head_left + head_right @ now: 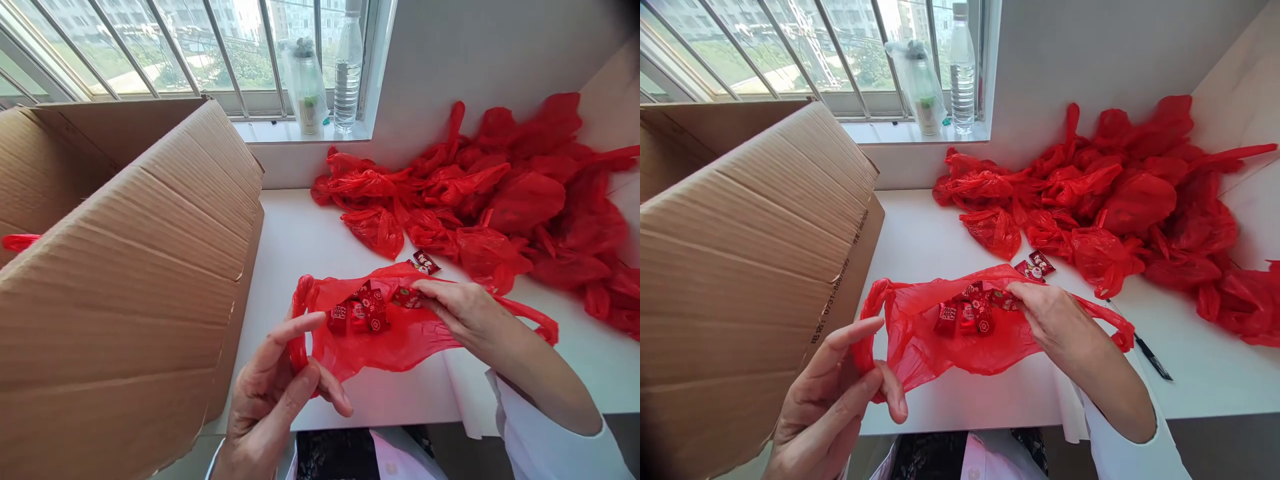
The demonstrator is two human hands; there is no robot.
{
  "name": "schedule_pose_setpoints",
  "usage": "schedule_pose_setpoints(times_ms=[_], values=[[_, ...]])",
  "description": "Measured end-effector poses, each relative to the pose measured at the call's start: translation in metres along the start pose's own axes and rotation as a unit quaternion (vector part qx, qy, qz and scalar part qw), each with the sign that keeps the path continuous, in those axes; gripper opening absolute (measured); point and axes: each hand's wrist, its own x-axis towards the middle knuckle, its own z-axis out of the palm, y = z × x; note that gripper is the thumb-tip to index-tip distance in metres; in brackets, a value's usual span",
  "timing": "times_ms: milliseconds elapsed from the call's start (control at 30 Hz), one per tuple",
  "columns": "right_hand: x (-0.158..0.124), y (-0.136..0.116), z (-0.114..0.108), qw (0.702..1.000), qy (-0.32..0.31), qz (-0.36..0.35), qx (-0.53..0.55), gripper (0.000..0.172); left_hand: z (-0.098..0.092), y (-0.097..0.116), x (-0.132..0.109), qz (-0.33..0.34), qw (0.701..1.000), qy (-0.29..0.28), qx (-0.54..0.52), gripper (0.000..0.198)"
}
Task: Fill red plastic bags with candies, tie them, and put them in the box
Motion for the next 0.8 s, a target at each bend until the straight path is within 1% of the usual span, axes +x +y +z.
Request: schedule_pose_setpoints(times_ms=[100,167,233,367,467,500,567,633,700,733,800], values=[[-0.001,-0.007,0.004,0.998,-0.048,-0.002,-0.048,0.028,-0.004,-0.003,-0.002,-0.001,1.0,-0.018,0.001,0.038],[0.001,-0.019,0.009,0.994,-0.066,0.005,-0.09,0.026,-0.006,-0.004,-0.003,-0.003,1.0,-0.031,0.004,0.039],[0.004,-0.032,0.015,0.99,-0.086,-0.002,-0.113,0.023,-0.007,-0.005,-0.004,-0.004,0.999,-0.032,0.006,0.039],[0.017,-0.054,0.034,0.99,-0.094,-0.083,-0.061,0.021,-0.006,-0.002,-0.004,0.002,1.0,-0.016,0.005,0.038],[0.027,-0.058,0.048,0.989,-0.08,-0.107,-0.059,0.025,-0.005,0.0,-0.003,0.009,1.0,-0.004,0.002,0.038],[0.027,-0.056,0.05,0.99,-0.07,-0.104,-0.071,0.028,-0.005,0.0,-0.002,0.012,1.0,0.001,0.002,0.038],[0.022,-0.048,0.049,0.991,-0.028,-0.08,-0.103,0.04,-0.006,0.0,-0.001,0.014,1.0,0.005,0.0,0.037],[0.008,-0.037,0.039,0.988,0.009,-0.059,-0.139,0.044,-0.007,0.0,-0.001,0.012,1.0,0.006,-0.007,0.037],[-0.011,-0.027,0.022,0.981,0.065,-0.07,-0.17,0.039,-0.008,-0.001,0.0,0.008,1.0,0.005,-0.016,0.036],[-0.02,-0.022,0.012,0.973,0.101,-0.091,-0.185,0.035,-0.008,-0.001,0.0,0.007,1.0,0.007,-0.019,0.036],[-0.035,-0.014,-0.003,0.948,0.185,-0.115,-0.231,0.027,-0.008,-0.001,0.0,0.004,1.0,0.008,-0.017,0.037]])
